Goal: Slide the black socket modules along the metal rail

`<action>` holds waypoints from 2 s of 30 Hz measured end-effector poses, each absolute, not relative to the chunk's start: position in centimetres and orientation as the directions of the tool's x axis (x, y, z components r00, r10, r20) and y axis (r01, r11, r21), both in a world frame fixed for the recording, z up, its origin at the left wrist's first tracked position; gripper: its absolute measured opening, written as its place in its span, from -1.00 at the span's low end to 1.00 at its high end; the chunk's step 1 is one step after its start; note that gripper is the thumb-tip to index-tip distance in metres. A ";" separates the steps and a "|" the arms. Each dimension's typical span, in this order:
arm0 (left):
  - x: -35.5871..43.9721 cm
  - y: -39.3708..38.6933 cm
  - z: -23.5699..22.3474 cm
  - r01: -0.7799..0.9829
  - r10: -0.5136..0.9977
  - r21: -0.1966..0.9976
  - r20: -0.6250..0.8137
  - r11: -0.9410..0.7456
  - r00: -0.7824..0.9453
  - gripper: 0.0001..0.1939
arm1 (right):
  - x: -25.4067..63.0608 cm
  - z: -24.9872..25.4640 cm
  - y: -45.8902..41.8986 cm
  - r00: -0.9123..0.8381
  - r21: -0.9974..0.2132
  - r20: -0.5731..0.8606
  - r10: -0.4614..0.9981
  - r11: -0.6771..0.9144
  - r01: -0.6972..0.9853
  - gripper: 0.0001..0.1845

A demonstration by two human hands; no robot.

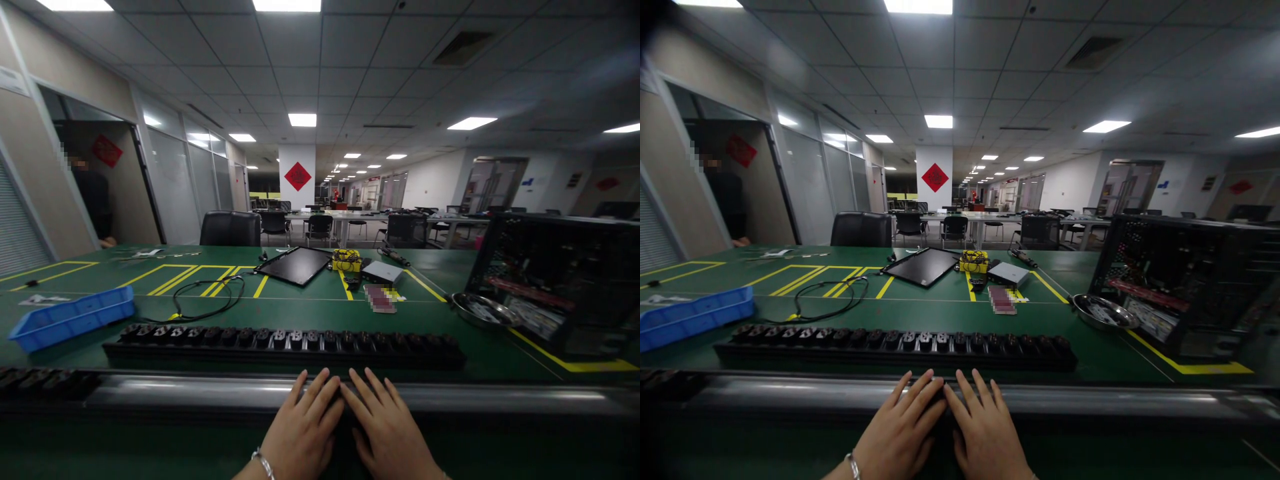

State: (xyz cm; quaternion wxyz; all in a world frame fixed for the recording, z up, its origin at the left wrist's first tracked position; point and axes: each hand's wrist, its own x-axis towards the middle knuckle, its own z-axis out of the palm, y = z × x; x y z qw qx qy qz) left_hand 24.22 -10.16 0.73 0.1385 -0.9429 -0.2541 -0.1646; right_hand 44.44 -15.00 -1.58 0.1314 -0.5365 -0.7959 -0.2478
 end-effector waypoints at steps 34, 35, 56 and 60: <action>21.4 -12.3 3.9 0.860 0.899 -0.333 0.069 -0.387 0.432 -0.35 | 44.0 -0.7 -15.4 -0.350 0.134 0.409 0.843 0.324 0.937 -0.27; 21.3 -12.3 4.1 0.861 0.911 -0.347 0.042 -0.371 0.409 -0.34 | 44.0 -0.7 -15.4 -0.350 0.134 0.414 0.840 0.325 0.936 -0.27; 9.9 -4.7 9.6 0.999 0.974 0.054 -0.227 -0.003 0.015 -0.37 | 44.0 -0.6 -15.7 -0.339 0.098 0.430 0.837 0.330 0.939 -0.43; 7.0 -2.5 7.4 0.995 0.987 0.070 -0.153 0.065 -0.053 -0.46 | 43.8 -0.1 -15.8 -0.323 0.076 0.403 0.856 0.320 0.944 -0.58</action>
